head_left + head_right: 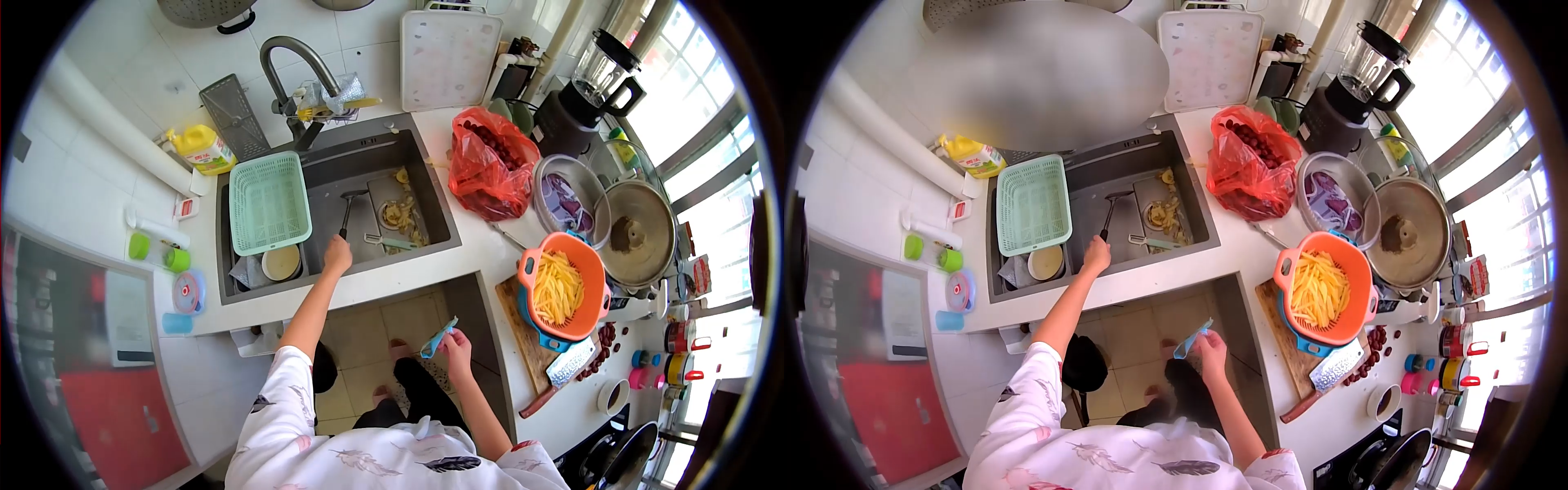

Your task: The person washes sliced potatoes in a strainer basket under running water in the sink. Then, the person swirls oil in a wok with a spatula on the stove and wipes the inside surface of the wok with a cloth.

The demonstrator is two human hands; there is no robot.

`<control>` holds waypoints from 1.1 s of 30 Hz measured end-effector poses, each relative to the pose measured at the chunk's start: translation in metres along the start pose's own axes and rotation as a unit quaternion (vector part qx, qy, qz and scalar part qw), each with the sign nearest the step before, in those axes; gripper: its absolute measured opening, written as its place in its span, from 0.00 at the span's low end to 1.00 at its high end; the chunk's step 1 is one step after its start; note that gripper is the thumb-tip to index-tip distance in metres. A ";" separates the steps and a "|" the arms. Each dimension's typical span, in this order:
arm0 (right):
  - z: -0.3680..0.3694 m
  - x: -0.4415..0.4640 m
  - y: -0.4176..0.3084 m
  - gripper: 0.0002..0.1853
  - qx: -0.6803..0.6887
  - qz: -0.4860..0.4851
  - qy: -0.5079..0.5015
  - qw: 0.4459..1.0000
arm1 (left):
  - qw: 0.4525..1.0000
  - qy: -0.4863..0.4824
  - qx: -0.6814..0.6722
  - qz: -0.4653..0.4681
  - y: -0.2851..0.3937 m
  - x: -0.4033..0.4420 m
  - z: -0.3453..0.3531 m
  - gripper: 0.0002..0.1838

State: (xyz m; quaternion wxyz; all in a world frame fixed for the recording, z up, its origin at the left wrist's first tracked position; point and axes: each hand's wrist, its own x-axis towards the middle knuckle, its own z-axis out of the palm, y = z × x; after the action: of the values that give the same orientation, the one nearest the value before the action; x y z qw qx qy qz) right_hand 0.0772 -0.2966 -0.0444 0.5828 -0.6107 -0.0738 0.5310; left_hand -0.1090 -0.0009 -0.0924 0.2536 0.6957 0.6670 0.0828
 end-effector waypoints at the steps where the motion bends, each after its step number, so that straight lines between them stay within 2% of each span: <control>1: 0.000 0.004 0.001 0.03 -0.012 0.001 0.003 1.000 | 1.000 -0.005 -0.002 -0.006 -0.001 0.005 0.006 0.16; 3: -0.001 0.009 0.004 0.03 -0.026 0.006 0.004 1.000 | 0.998 -0.037 0.036 -0.031 -0.006 0.016 0.016 0.18; 7: -0.002 0.022 0.007 0.02 -0.014 0.024 -0.012 1.000 | 0.995 -0.034 0.054 -0.079 -0.011 0.036 0.037 0.22; 9: -0.004 0.025 0.009 0.02 -0.023 0.034 -0.010 0.999 | 0.988 -0.124 -0.019 -0.092 -0.024 0.054 0.052 0.19; 10: -0.004 0.027 0.010 0.03 -0.011 0.038 -0.009 0.999 | 0.987 -0.126 -0.021 -0.094 -0.024 0.057 0.051 0.19; 12: -0.006 0.030 0.012 0.04 -0.004 0.043 -0.008 0.999 | 0.938 -0.299 -0.120 -0.129 -0.027 0.060 0.051 0.19; 14: -0.004 0.032 0.009 0.05 -0.021 0.045 -0.007 0.999 | 0.930 -0.316 -0.135 -0.127 -0.026 0.061 0.052 0.16; 16: 0.000 0.031 0.008 0.03 -0.022 0.052 -0.009 0.998 | 0.922 -0.348 -0.054 -0.158 -0.026 0.063 0.055 0.12; 18: 0.003 0.030 0.009 0.03 -0.026 0.060 -0.016 0.998 | 0.954 -0.300 0.005 0.020 -0.027 0.056 0.038 0.10; 19: 0.004 0.031 0.012 0.03 -0.038 0.065 -0.022 0.997 | 0.970 -0.174 -0.159 0.063 -0.023 0.031 0.020 0.09; 20: 0.006 0.034 0.016 0.03 -0.050 0.068 -0.029 0.996 | 0.944 -0.035 -0.311 0.103 -0.017 0.002 -0.003 0.10; 22: 0.010 0.034 0.028 0.03 -0.074 0.088 -0.041 0.993 | 0.874 0.099 -0.456 0.137 -0.023 -0.052 -0.035 0.12; 23: 0.012 0.034 0.034 0.03 -0.088 0.096 -0.049 0.990 | 0.843 0.135 -0.513 0.088 -0.024 -0.093 -0.052 0.12; 24: 0.015 0.033 0.041 0.03 -0.105 0.105 -0.061 0.987 | 0.825 0.198 -0.523 0.078 -0.040 -0.128 -0.052 0.12; 26: 0.018 0.031 0.063 0.04 -0.139 0.124 -0.095 0.978 | 0.797 0.266 -0.542 -0.023 -0.082 -0.196 -0.024 0.11; 28: 0.022 0.028 0.092 0.04 -0.171 0.125 -0.117 0.970 | 0.784 0.261 -0.549 -0.127 -0.135 -0.263 0.020 0.11; 29: 0.026 0.023 0.103 0.04 -0.199 0.133 -0.128 0.962 | 0.784 0.255 -0.529 -0.199 -0.160 -0.298 0.047 0.10; 30: 0.025 0.016 0.115 0.04 -0.216 0.148 -0.140 0.955 | 0.815 0.261 -0.462 -0.232 -0.185 -0.333 0.077 0.10; 31: 0.025 0.013 0.130 0.05 -0.265 0.161 -0.157 0.938 | 0.813 0.242 -0.448 -0.281 -0.221 -0.371 0.121 0.06; 32: 0.027 0.013 0.148 0.05 -0.308 0.169 -0.173 0.920 | 0.808 0.249 -0.447 -0.293 -0.248 -0.404 0.147 0.06; 33: 0.019 0.016 0.171 0.05 -0.335 0.164 -0.205 0.905 | 0.856 0.207 -0.353 -0.317 -0.269 -0.434 0.171 0.04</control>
State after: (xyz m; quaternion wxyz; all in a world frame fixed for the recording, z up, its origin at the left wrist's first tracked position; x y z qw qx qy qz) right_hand -0.0207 -0.3263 -0.1841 0.2201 -0.6509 -0.2641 0.6769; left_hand -0.3119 -0.4683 -0.2669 0.3513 0.2771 0.8142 0.3699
